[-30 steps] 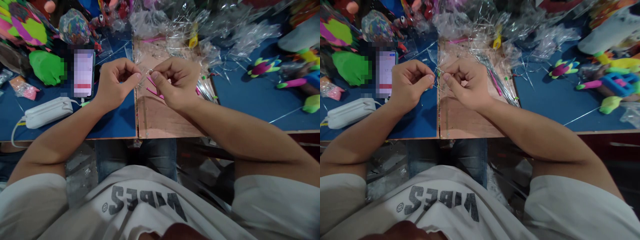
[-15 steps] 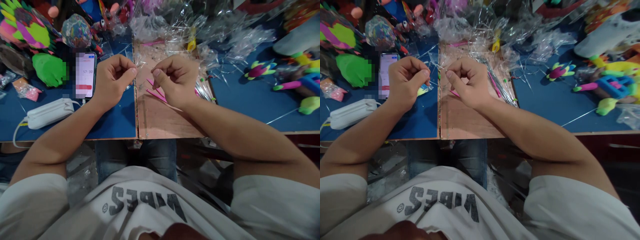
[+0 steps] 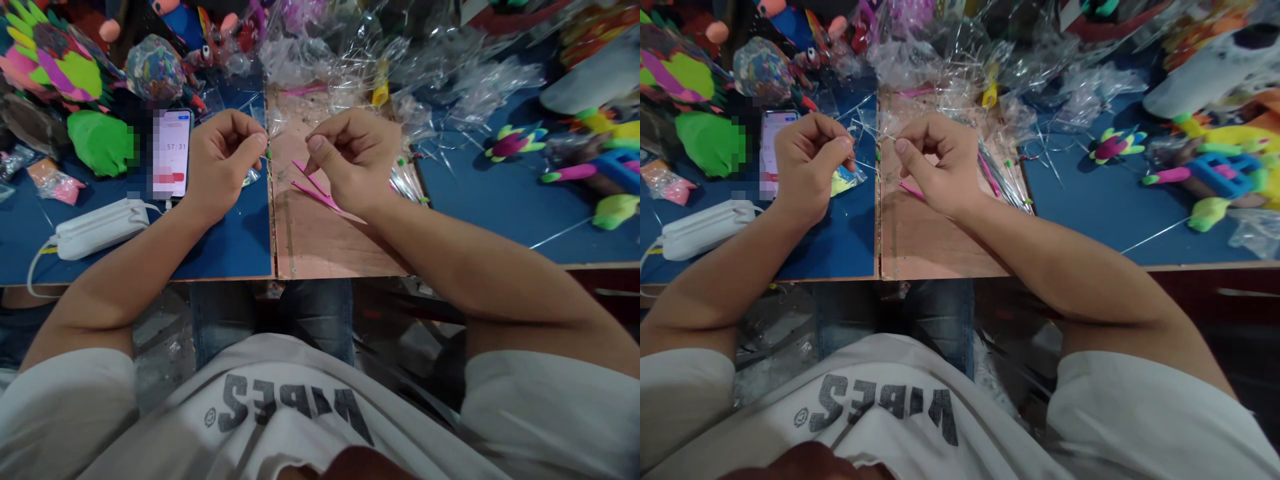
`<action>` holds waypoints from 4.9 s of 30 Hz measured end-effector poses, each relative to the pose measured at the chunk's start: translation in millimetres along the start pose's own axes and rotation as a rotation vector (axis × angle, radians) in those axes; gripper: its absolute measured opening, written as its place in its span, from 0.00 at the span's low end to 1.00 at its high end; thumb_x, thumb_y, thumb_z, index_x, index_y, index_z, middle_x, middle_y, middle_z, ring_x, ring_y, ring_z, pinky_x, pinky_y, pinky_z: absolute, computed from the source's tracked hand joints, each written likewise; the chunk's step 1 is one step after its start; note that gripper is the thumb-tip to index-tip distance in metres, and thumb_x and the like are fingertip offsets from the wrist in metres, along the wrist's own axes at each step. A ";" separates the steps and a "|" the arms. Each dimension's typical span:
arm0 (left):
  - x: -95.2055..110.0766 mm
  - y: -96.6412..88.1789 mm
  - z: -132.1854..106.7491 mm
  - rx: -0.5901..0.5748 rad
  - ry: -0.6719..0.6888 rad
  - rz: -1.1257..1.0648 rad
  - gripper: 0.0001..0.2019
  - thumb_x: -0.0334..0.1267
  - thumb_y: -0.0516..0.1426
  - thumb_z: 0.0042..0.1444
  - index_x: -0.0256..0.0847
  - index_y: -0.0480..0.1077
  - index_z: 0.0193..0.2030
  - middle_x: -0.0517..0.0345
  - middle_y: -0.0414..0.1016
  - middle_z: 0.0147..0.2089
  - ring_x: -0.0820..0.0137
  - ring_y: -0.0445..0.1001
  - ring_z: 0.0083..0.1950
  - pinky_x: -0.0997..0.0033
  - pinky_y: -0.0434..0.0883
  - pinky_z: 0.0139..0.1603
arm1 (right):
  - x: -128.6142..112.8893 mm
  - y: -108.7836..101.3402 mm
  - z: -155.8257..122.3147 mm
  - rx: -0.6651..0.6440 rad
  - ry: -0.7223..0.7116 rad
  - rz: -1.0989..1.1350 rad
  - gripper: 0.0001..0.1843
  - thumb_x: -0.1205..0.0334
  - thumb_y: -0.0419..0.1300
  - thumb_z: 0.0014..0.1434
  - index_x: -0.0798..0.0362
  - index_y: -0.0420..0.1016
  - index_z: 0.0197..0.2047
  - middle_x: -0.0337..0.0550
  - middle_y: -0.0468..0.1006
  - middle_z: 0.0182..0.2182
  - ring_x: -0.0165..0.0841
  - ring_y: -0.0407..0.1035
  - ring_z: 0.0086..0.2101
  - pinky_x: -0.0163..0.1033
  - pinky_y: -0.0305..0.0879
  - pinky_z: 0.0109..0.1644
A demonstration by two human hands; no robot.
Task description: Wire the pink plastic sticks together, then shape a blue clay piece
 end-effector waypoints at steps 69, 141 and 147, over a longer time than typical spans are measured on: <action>30.9 -49.1 -100.1 -0.066 0.140 0.894 0.12 0.39 0.58 0.75 0.45 0.85 0.53 0.47 0.91 0.52 0.53 0.87 0.56 0.50 0.82 0.61 | 23.1 -7.8 82.7 -0.464 -0.297 -0.523 0.17 0.42 0.67 0.74 0.46 0.86 0.44 0.41 0.88 0.37 0.33 0.69 0.34 0.47 0.64 0.41; 30.6 -67.4 -165.3 -0.215 -0.092 1.065 0.27 0.44 0.61 0.75 0.37 0.74 0.76 0.37 0.84 0.70 0.43 0.81 0.73 0.44 0.74 0.73 | -37.5 126.2 -68.9 -0.875 -0.381 -0.338 0.29 0.60 0.63 0.69 0.49 0.80 0.72 0.55 0.84 0.68 0.56 0.76 0.69 0.65 0.64 0.73; 33.8 -67.3 -167.4 -0.171 -0.010 0.977 0.24 0.38 0.62 0.71 0.38 0.76 0.72 0.37 0.82 0.67 0.46 0.83 0.68 0.47 0.80 0.67 | -32.8 118.4 -61.9 -0.758 -0.254 -0.421 0.37 0.47 0.69 0.71 0.53 0.73 0.77 0.62 0.81 0.71 0.62 0.75 0.68 0.66 0.65 0.72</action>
Point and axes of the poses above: each hand's wrist, its own z-axis towards the middle knuckle, its own y-axis out of the palm, x = y × z, the point moved 8 cm from there along z, towards the middle knuckle
